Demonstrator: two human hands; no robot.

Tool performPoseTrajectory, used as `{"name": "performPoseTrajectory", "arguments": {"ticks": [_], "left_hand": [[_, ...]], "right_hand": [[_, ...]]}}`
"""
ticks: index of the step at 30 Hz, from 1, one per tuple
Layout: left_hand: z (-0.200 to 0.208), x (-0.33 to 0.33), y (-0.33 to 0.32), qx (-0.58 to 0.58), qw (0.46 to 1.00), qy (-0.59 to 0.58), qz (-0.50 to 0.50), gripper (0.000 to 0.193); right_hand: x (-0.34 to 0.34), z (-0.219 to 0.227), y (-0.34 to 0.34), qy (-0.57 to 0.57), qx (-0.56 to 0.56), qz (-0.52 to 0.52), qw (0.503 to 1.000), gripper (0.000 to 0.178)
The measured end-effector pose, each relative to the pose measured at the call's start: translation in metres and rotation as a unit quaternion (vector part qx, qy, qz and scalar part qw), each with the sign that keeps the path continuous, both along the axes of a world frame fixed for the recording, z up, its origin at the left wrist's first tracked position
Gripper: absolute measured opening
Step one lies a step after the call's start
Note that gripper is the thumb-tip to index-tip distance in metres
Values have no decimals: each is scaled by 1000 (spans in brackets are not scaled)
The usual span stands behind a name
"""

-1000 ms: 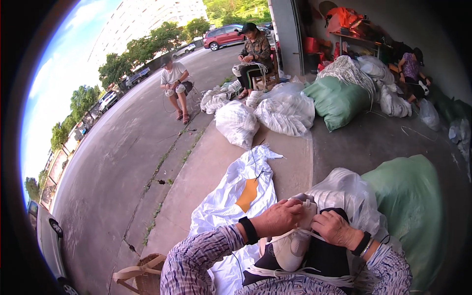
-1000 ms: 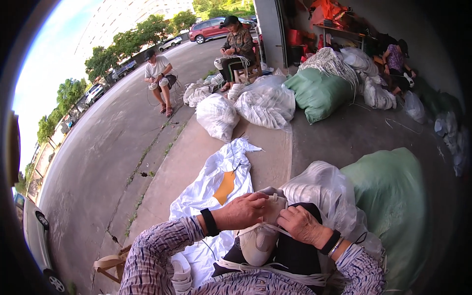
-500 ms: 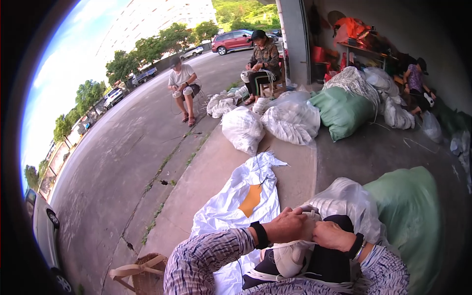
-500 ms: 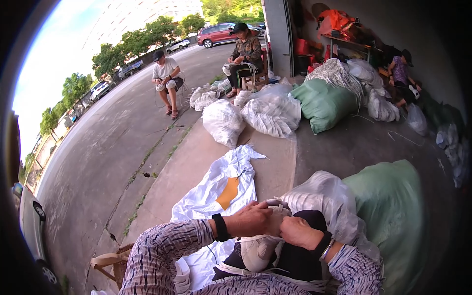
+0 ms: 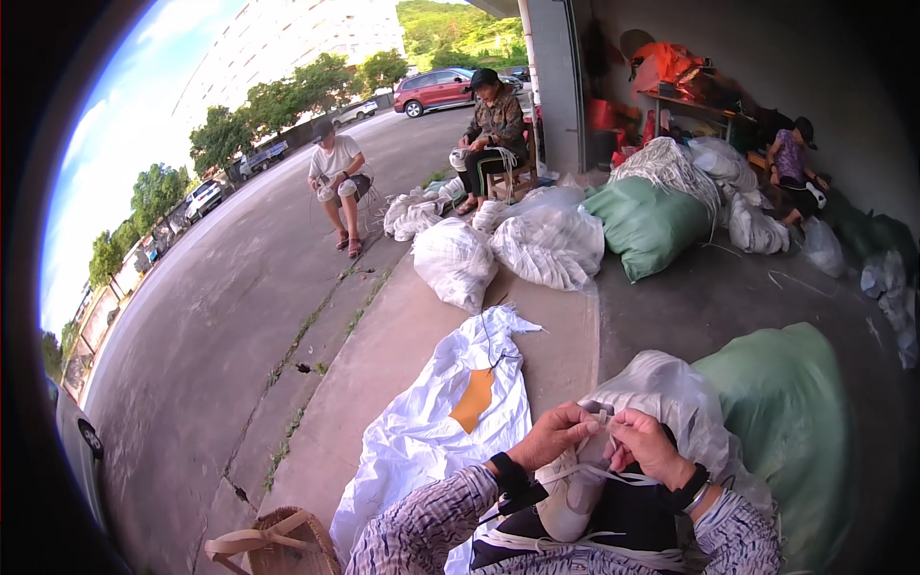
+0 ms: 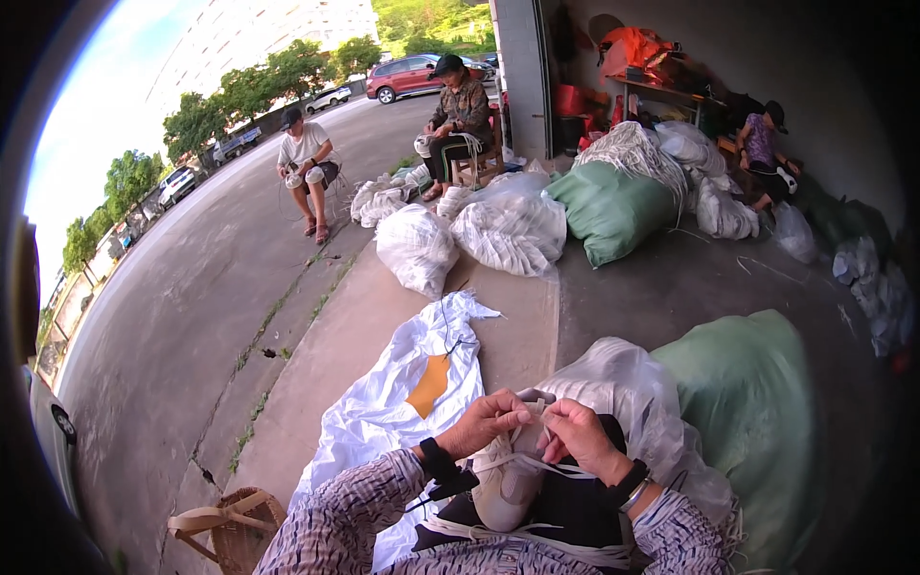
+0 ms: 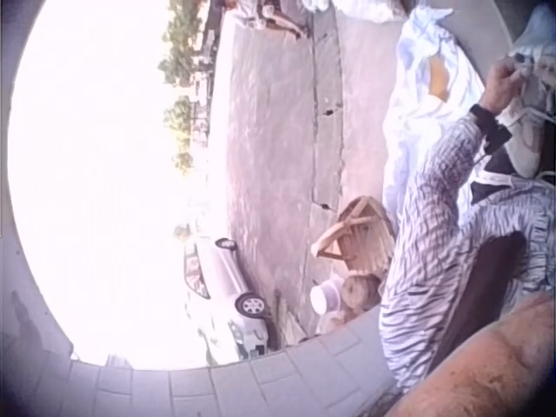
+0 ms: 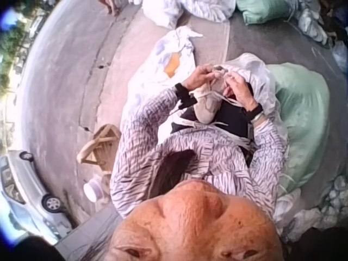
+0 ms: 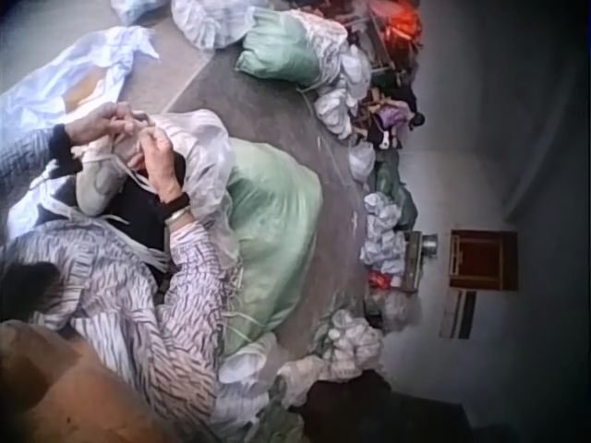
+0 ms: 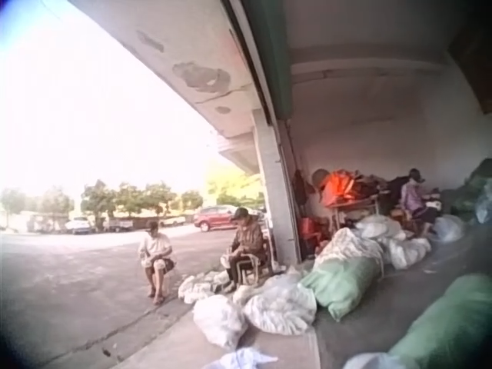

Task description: Insert and thread laces through the eyelets of a shoe.

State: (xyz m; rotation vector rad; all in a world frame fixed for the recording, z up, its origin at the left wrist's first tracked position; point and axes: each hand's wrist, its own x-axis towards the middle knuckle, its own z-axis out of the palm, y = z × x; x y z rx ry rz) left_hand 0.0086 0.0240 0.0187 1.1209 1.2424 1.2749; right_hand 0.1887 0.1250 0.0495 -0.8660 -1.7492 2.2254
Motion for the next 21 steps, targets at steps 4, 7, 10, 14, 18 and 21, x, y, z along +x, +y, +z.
{"name": "performPoseTrajectory", "arguments": {"ticks": [4, 7, 10, 14, 18, 21], "left_hand": [[-5, 4, -1, 91, 995, -20, 26, 16], [-4, 6, 0, 81, 996, -39, 25, 17], [-1, 4, 2, 6, 998, -56, 24, 20], [9, 7, 2, 178, 958, 227, 1, 29], [47, 40, -8, 367, 783, 496, 75, 30], [42, 50, -12, 151, 967, 92, -183, 30]], "right_hand": [[-6, -11, -21, 119, -14, 56, 991, 17], [-14, -15, -23, 66, 13, 34, 997, 15], [-10, -2, -21, 95, -4, 23, 995, 19], [11, 83, -30, 243, 57, 9, 968, 23], [24, 93, -31, 199, 195, 22, 960, 21], [33, 77, -28, 219, 144, -5, 965, 19]]}}
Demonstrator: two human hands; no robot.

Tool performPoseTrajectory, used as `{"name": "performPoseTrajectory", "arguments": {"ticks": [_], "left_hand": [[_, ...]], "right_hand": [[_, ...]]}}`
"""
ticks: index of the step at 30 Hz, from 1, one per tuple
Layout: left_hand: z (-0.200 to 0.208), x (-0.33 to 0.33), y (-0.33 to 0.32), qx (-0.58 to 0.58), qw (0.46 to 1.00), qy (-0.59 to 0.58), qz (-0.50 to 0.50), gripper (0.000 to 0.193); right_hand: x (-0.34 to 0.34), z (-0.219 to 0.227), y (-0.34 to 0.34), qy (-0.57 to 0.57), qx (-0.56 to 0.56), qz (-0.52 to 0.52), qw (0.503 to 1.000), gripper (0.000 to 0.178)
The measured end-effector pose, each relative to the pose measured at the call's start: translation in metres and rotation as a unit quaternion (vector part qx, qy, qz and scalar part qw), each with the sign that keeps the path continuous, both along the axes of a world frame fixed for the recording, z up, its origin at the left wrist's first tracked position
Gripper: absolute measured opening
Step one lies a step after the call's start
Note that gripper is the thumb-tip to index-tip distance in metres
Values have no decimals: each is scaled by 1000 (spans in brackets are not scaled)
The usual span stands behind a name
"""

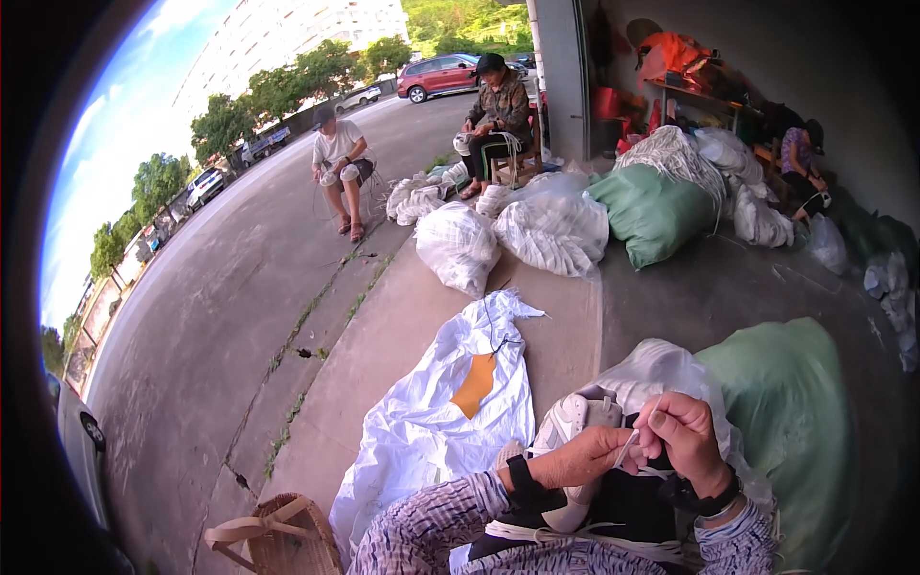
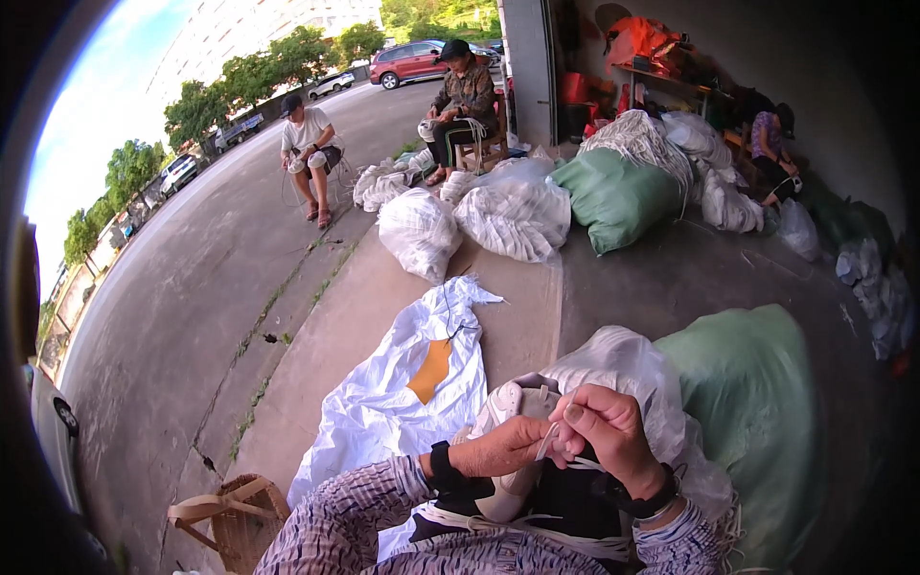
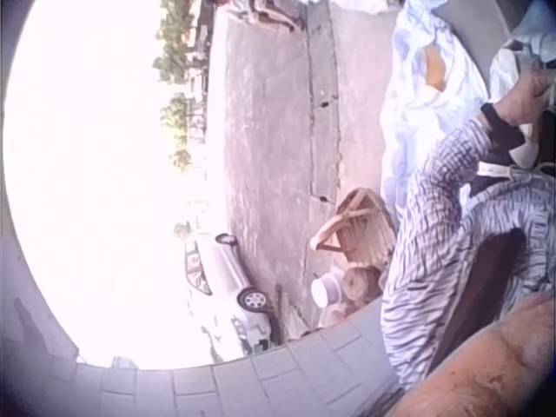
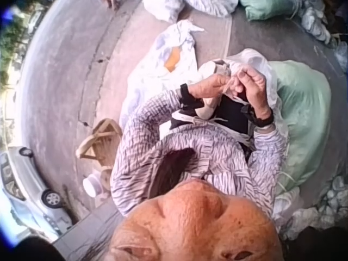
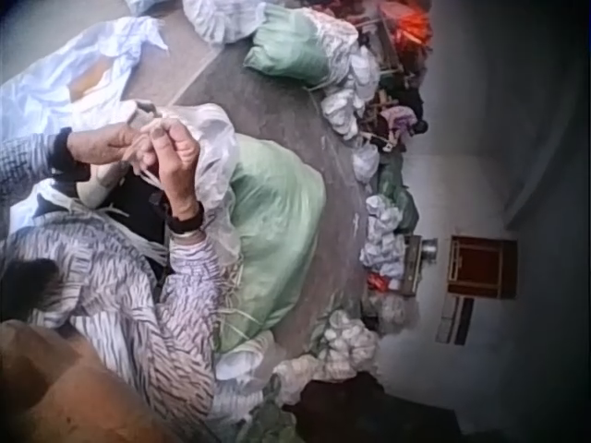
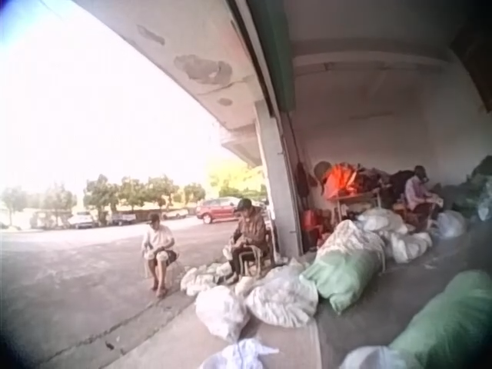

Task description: Insert and thread laces through the eyelets of a shoe.

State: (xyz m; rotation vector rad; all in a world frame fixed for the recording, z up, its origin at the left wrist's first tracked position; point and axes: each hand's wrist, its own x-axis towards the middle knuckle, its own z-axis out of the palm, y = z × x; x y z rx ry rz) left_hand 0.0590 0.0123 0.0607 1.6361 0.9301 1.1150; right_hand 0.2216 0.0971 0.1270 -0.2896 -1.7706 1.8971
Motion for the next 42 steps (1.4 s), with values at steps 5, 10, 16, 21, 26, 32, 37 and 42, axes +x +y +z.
{"name": "performPoseTrajectory", "arguments": {"ticks": [5, 10, 16, 21, 26, 32, 37, 42], "left_hand": [[-24, -76, 1, -135, 860, -422, 254, 41], [-17, -234, -87, -31, 727, -445, 521, 39], [-17, -191, -84, -133, 801, -287, 509, 28], [2, -48, -49, -67, 962, 151, 217, 23], [-8, -19, -33, 79, 859, 458, 213, 23], [-15, -23, -27, -14, 860, 453, 234, 8], [-3, -14, -19, 149, 811, 514, 238, 12], [-3, -23, -28, 190, 720, 643, 178, 9]], "right_hand": [[20, -21, 30, 75, -84, -111, 987, 19], [158, -64, 145, 186, -371, -463, 783, 13], [199, -115, 144, 41, -275, -374, 885, 14], [58, -81, 60, -175, -6, -151, 973, 16], [6, -78, 26, -262, 150, -33, 953, 14], [-5, -92, 34, -263, 104, -7, 959, 18], [4, -92, 46, -269, -48, 3, 962, 18], [1, -89, 46, -268, -21, 34, 963, 15]]}}
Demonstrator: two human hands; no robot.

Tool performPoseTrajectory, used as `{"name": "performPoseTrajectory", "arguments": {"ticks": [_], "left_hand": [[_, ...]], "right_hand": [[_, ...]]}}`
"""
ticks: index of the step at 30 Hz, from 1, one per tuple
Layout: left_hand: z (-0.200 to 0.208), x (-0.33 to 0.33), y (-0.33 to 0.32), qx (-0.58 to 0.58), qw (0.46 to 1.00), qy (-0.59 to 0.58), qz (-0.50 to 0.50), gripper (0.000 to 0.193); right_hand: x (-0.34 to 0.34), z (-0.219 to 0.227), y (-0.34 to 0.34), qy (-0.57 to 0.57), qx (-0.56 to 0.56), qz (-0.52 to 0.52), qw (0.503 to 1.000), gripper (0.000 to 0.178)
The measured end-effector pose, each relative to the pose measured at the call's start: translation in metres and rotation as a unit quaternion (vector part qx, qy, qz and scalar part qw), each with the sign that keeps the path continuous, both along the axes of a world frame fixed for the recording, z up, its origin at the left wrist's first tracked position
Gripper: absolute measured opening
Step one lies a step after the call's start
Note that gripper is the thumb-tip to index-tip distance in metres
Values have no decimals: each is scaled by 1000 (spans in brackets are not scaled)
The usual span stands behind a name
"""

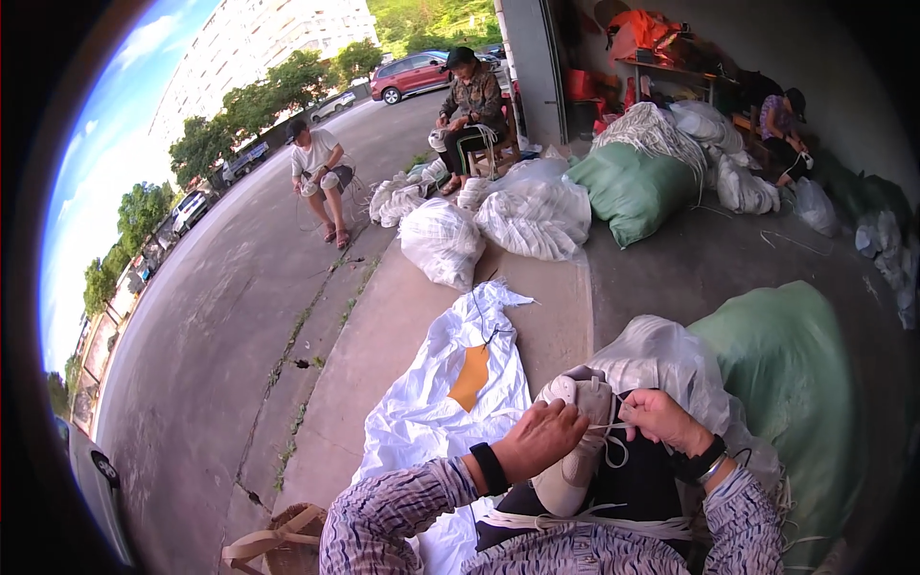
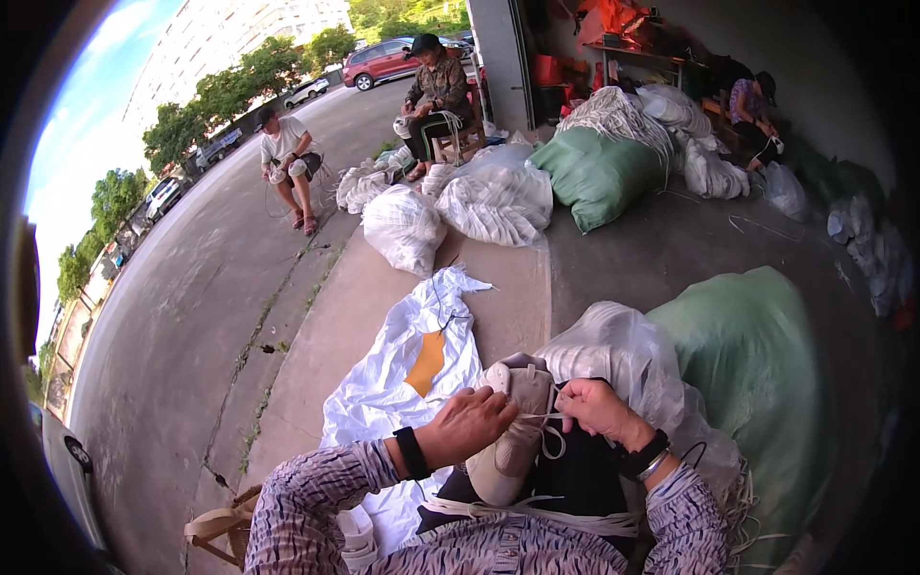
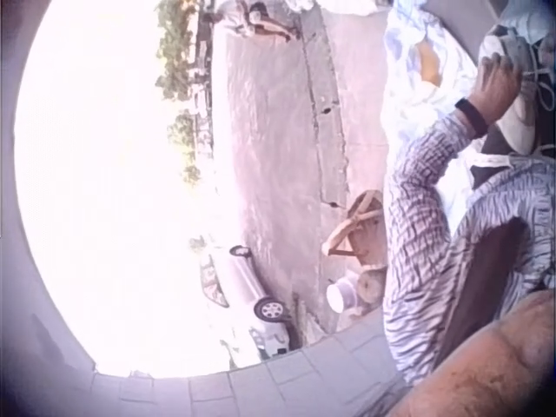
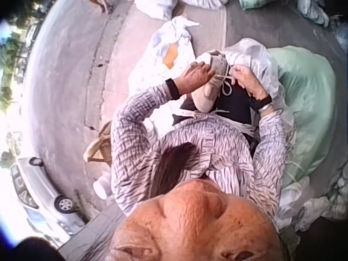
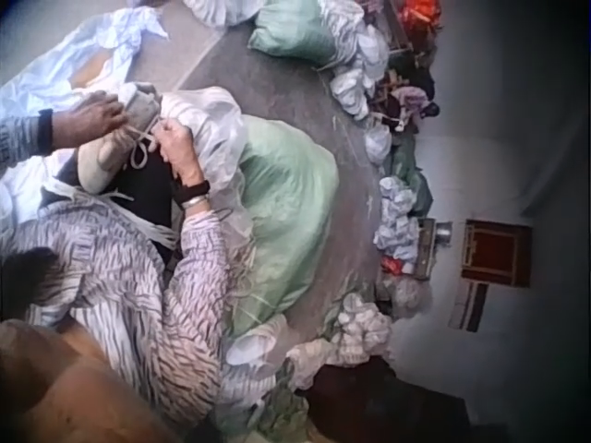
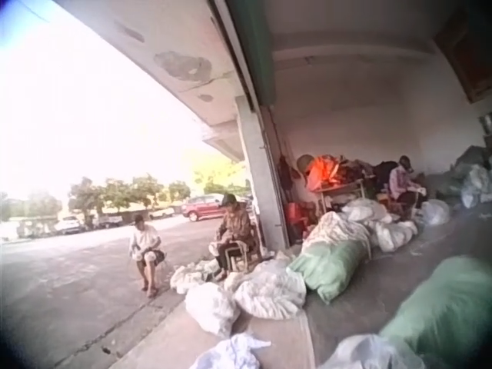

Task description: Insert and thread laces through the eyelets of a shoe.

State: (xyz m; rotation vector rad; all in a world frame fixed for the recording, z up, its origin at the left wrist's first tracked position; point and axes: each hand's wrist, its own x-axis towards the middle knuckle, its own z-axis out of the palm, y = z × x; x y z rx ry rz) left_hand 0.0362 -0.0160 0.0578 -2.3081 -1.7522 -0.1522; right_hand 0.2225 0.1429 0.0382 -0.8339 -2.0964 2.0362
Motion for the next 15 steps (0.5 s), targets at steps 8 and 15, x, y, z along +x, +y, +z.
{"name": "performPoseTrajectory", "arguments": {"ticks": [8, 15], "left_hand": [[-4, -10, -3, 91, 991, -81, 56, 25], [-39, 4, 4, 113, 886, -434, 116, 27]], "right_hand": [[5, 0, -2, 8, 57, 51, 997, 12], [47, -8, 22, -6, -17, -86, 996, 10]]}}
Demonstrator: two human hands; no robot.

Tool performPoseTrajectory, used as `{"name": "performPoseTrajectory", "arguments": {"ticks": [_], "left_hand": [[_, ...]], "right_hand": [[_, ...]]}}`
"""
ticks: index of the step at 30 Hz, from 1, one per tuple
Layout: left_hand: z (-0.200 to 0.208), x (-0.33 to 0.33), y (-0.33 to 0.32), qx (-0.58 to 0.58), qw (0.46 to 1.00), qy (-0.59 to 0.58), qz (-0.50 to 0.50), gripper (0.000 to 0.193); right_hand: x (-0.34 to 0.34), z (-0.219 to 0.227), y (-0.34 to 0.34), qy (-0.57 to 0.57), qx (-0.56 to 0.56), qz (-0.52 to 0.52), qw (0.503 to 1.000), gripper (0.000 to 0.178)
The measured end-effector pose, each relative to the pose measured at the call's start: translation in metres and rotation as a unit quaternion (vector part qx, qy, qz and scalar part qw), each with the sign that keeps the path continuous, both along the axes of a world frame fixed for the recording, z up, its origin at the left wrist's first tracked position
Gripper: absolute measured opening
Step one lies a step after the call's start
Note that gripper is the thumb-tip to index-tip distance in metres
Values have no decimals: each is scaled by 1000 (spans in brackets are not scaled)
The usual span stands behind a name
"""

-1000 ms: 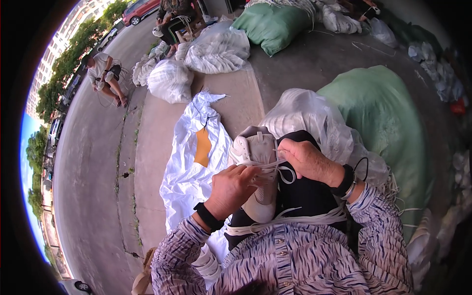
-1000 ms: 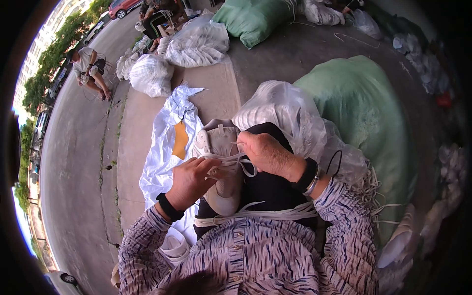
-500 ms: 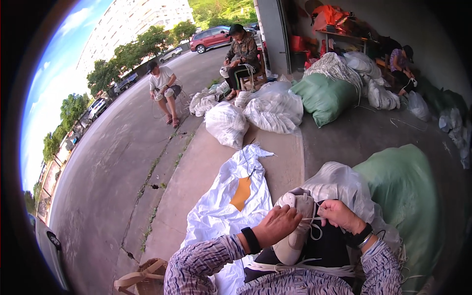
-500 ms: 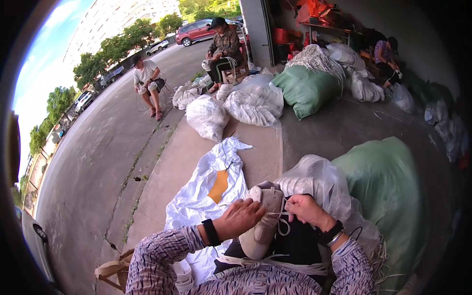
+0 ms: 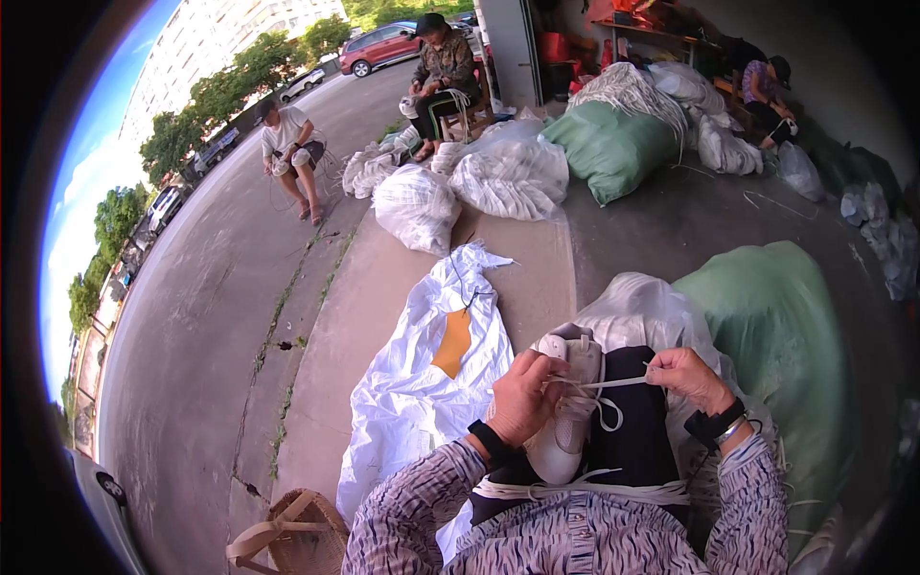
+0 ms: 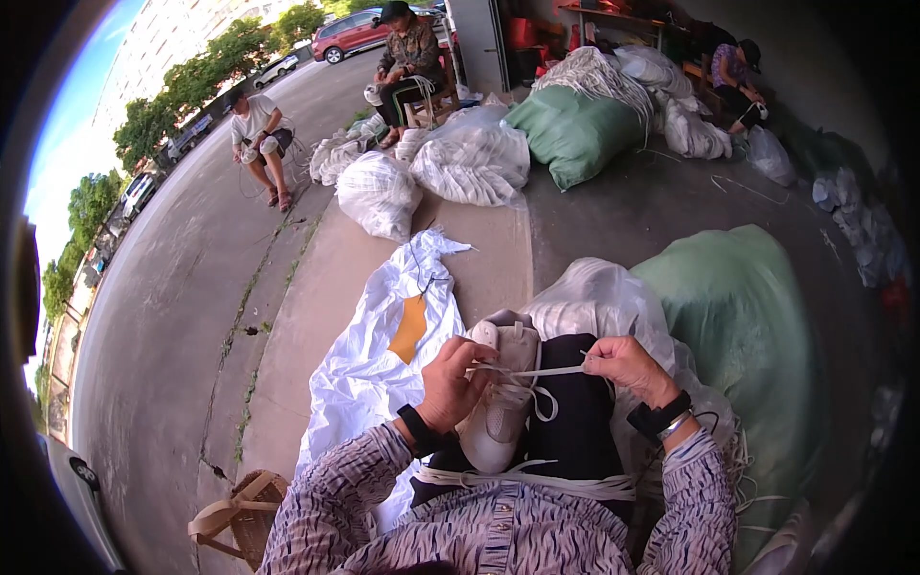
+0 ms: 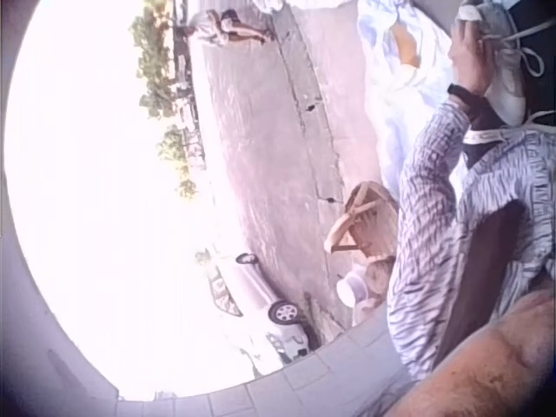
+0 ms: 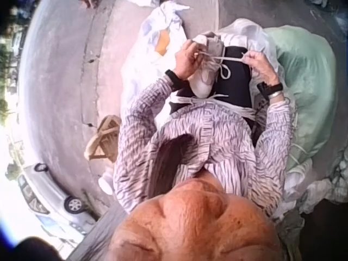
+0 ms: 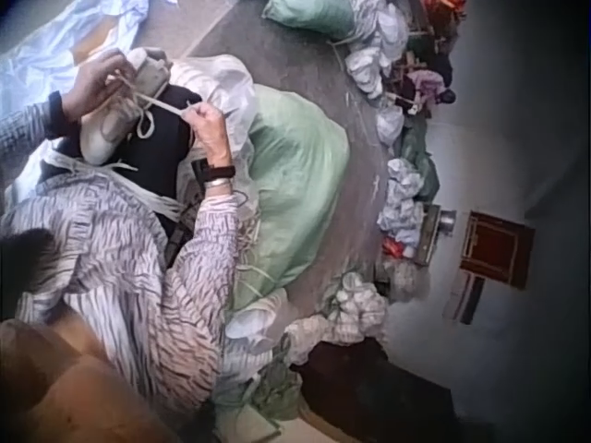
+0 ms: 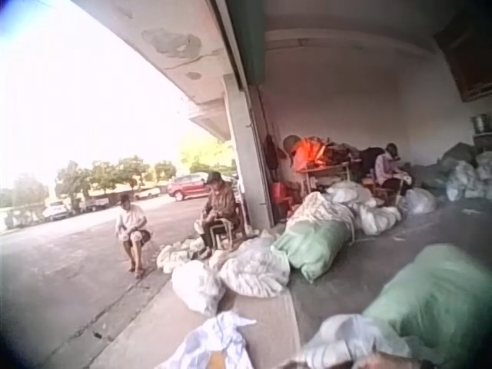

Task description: Insert and thread laces through the eyelets of a shoe.

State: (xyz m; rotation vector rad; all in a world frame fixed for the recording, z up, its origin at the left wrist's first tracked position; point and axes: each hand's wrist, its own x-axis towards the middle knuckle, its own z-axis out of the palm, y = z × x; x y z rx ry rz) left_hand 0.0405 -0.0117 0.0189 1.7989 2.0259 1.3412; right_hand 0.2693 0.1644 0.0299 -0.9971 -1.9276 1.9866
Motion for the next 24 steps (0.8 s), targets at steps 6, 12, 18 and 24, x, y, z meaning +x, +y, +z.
{"name": "performPoseTrajectory", "arguments": {"ticks": [6, 12, 18, 24], "left_hand": [[-14, -9, -27, -30, 997, -28, 61, 30], [-38, -11, -31, -92, 957, -270, 49, 24], [-18, -10, -30, -198, 961, -177, 74, 14], [3, -27, -26, -59, 920, -388, 11, 14]], "right_hand": [[56, -44, 41, 64, -32, -234, 970, 13], [31, -7, 11, 4, 246, -245, 938, 19], [-26, 16, -67, -91, 380, 125, 912, 24], [-25, 11, -84, -152, 450, 236, 848, 19]]}}
